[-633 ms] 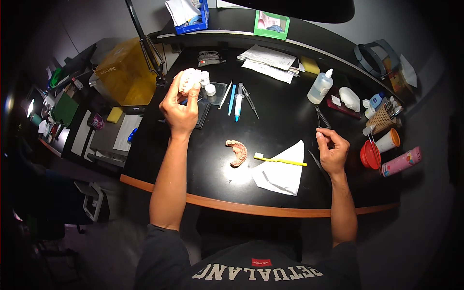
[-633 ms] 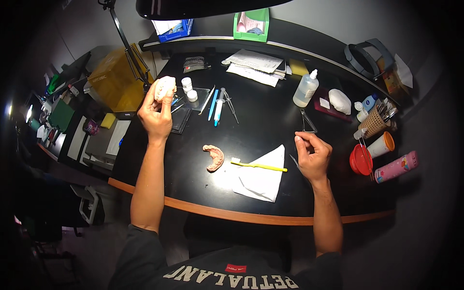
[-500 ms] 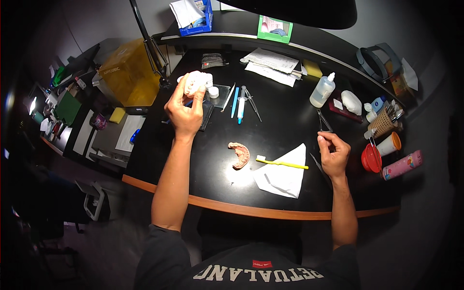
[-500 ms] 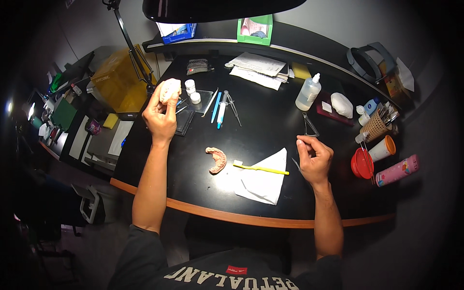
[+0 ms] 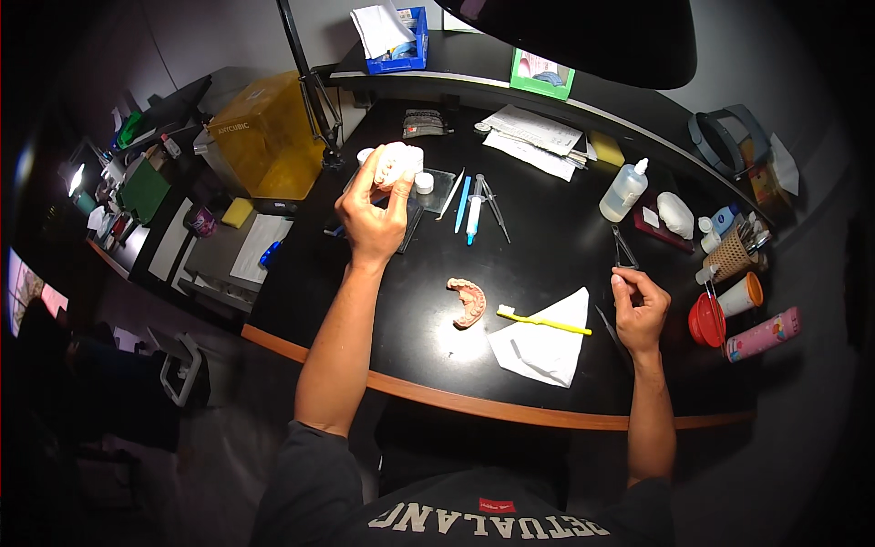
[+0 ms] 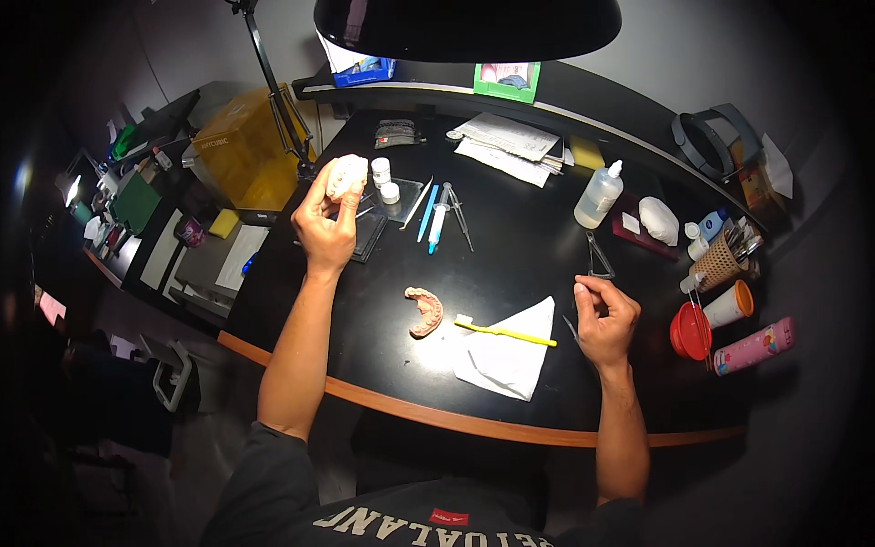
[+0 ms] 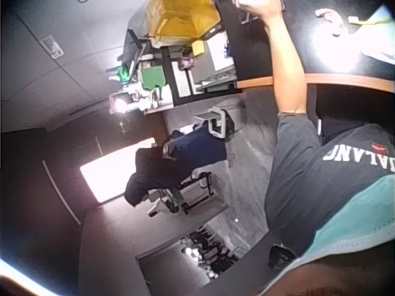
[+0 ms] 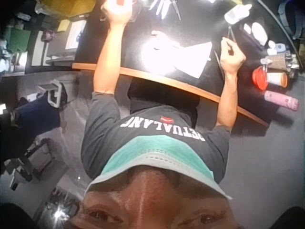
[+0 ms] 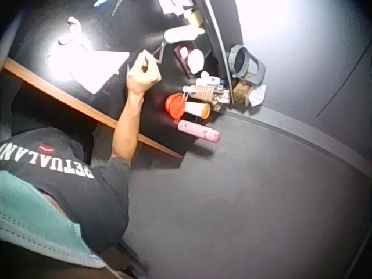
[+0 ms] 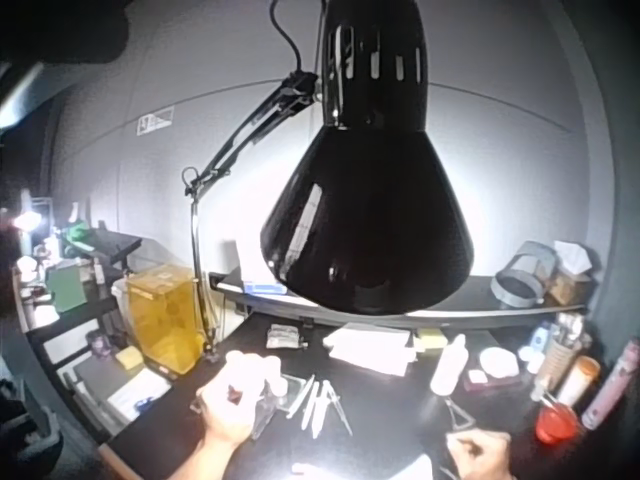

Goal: The person brushes a piece of paper and a dental model using a toothbrush, joins two parts of the dental model together, and marks the model with a pen.

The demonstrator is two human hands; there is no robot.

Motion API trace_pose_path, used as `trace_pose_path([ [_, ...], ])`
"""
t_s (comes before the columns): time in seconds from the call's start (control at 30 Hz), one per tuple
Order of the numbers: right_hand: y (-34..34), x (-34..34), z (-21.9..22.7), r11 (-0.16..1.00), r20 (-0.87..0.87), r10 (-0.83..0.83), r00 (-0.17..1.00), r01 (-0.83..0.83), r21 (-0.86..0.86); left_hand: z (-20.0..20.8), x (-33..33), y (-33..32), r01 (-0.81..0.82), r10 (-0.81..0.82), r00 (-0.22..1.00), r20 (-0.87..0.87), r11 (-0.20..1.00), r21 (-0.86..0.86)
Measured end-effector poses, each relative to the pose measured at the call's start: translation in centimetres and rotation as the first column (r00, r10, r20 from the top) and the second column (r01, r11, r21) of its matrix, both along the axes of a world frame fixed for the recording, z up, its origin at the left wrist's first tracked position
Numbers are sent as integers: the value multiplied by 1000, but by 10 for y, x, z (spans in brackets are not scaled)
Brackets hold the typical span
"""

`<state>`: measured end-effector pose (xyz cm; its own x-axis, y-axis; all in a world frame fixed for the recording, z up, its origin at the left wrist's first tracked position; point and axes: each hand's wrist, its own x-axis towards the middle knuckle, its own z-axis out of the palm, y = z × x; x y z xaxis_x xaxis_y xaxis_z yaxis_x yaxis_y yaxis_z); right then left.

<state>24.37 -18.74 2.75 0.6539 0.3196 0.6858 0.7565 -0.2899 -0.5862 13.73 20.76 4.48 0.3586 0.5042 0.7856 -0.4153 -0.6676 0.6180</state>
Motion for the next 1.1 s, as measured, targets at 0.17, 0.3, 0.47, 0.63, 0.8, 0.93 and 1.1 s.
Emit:
trace_pose_path([
  [0.17,1,-2,1,1000,-7,-4,1000,4,7,-1,-1,-1,-4,4,1000,-10,1000,10],
  [0.3,-1,-1,1,1000,-7,-8,1000,8,6,-1,-1,-2,3,-3,1000,-8,1000,15],
  [0.47,-2,-1,1,1000,4,-2,1000,2,0,0,-2,-5,-29,33,998,-59,996,81],
  [0.63,-5,1,3,1000,19,-3,1000,3,-5,9,0,-15,-25,31,999,-20,973,229],
  [0.8,12,2,2,999,35,32,999,-30,-43,9,-12,-3,2,2,1000,-19,976,216],
  [0.93,-12,12,-12,998,0,2,1000,-2,-55,-4,5,-13,94,-94,996,-4,988,125],
  [1.1,-24,12,-20,994,-54,-4,999,-1,-107,-3,0,-24,82,-76,996,-45,983,162],
])
